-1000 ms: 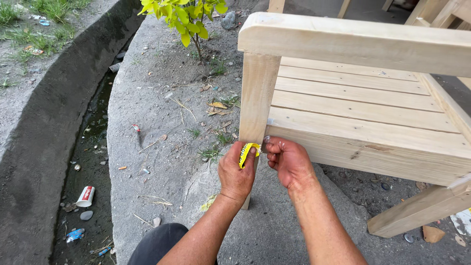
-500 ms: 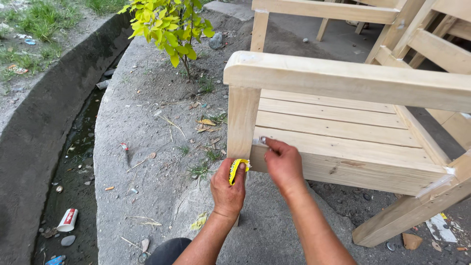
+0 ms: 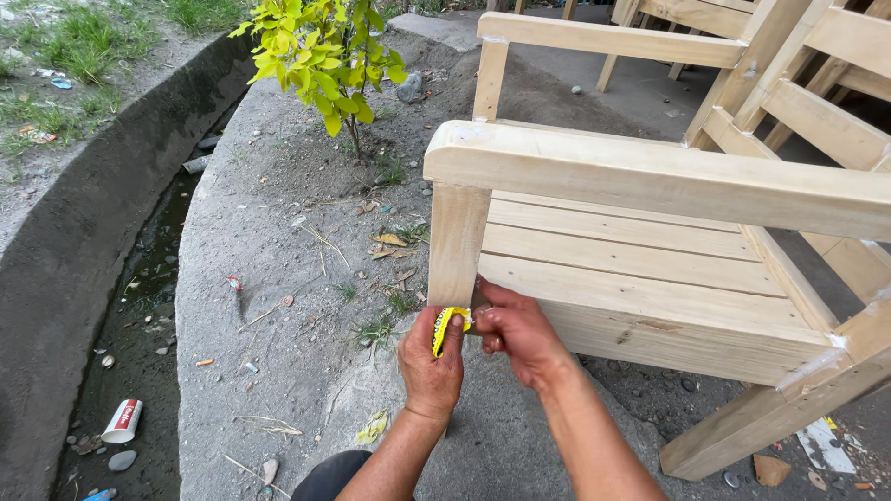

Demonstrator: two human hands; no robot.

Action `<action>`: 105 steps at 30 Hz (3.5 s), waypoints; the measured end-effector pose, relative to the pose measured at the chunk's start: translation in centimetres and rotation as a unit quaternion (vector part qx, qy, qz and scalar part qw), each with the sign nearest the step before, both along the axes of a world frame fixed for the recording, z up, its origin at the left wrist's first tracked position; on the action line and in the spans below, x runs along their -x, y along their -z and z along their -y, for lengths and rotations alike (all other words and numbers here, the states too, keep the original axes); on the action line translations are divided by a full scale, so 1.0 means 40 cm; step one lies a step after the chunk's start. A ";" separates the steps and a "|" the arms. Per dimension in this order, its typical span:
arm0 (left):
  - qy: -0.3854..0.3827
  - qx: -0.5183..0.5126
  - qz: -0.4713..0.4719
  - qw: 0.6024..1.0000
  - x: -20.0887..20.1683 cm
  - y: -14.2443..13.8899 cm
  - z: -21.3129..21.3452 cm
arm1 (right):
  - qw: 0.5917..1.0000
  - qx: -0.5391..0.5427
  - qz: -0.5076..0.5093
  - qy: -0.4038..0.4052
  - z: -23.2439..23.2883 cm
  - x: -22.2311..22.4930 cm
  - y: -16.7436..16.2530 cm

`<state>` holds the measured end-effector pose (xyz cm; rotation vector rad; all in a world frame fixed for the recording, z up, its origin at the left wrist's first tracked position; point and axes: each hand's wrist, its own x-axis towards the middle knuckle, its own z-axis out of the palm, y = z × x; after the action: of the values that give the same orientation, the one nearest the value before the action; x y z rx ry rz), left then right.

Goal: The person applies wood filler to the joints and edges of a wooden chair using a yellow tube and their fingers. They smooth the filler along the armrest, seat frame, and backrest joints, working methodically around the chair.

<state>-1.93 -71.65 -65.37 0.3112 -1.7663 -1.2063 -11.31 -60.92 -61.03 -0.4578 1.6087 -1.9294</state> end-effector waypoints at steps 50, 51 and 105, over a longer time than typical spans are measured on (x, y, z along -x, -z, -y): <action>0.060 -0.069 -0.037 0.995 -0.025 -0.179 0.024 | 0.969 0.202 0.114 0.082 -0.028 -0.051 -0.036; 0.064 -0.057 -0.046 0.995 -0.026 -0.186 0.026 | 0.974 0.183 0.071 0.112 -0.032 -0.059 -0.033; 0.055 -0.127 -0.125 0.983 0.006 -0.382 -0.017 | 0.650 -0.247 -0.658 0.288 -0.012 -0.131 -0.339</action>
<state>-2.17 -70.98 -50.09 0.2005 -1.4319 -1.4868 -6.07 -60.44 -47.46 -1.4409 3.4195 -1.2293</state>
